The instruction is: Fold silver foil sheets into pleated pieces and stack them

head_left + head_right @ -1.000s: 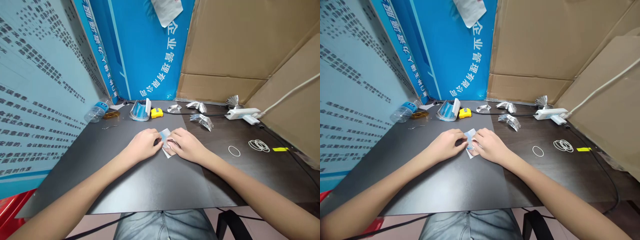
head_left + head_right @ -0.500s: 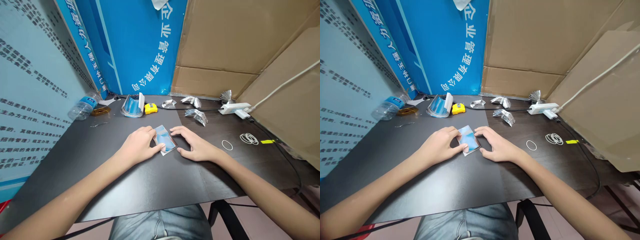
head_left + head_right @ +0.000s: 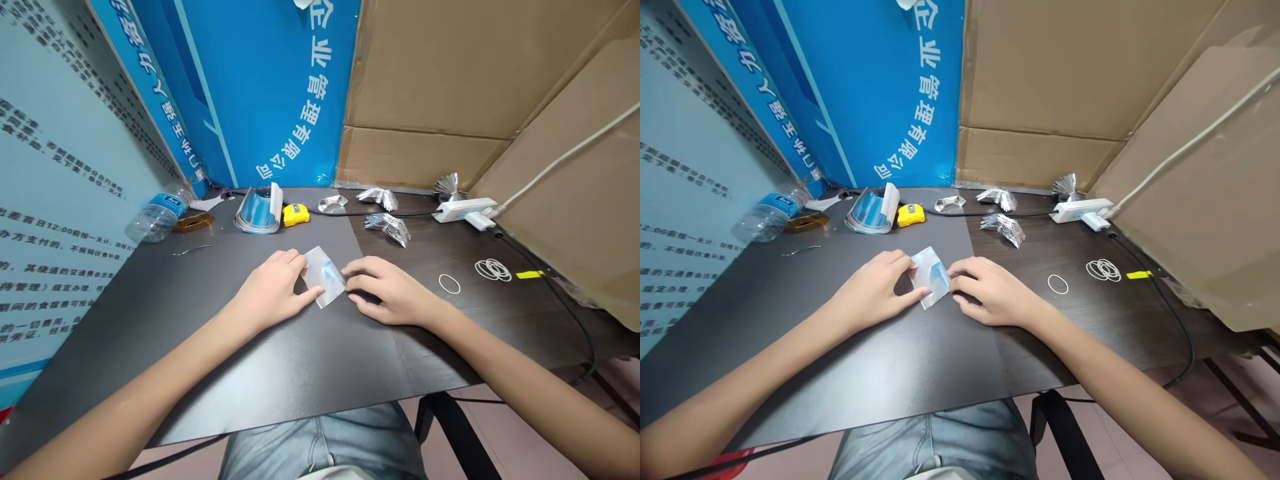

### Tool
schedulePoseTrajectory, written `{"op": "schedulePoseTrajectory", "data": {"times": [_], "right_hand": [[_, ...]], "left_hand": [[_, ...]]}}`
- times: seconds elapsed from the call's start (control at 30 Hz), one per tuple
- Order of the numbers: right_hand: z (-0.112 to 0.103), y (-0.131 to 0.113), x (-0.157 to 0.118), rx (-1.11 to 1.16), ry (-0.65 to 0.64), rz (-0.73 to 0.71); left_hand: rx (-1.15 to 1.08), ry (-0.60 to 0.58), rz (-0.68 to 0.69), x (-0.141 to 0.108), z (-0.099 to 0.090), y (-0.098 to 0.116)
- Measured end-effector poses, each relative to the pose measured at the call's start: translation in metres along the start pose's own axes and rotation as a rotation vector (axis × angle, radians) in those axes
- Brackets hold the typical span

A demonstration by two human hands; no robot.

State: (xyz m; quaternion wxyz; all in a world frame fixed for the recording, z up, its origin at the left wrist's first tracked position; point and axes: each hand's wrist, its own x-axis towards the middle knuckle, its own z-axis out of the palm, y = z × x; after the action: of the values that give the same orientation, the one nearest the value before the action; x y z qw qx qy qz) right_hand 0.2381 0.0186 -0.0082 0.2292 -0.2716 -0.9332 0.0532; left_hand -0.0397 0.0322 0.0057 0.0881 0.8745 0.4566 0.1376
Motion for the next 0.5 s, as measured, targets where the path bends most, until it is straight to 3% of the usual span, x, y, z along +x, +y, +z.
{"op": "schedulePoseTrajectory", "data": {"times": [0.2, 0.5], "right_hand": [[-0.007, -0.001, -0.019, -0.058, -0.033, -0.031], [-0.007, 0.000, -0.018, -0.077, -0.126, 0.003]], "left_hand": [[0.006, -0.011, -0.002, 0.001, 0.001, 0.000], [-0.004, -0.005, 0.001, 0.000, -0.001, 0.000]]}}
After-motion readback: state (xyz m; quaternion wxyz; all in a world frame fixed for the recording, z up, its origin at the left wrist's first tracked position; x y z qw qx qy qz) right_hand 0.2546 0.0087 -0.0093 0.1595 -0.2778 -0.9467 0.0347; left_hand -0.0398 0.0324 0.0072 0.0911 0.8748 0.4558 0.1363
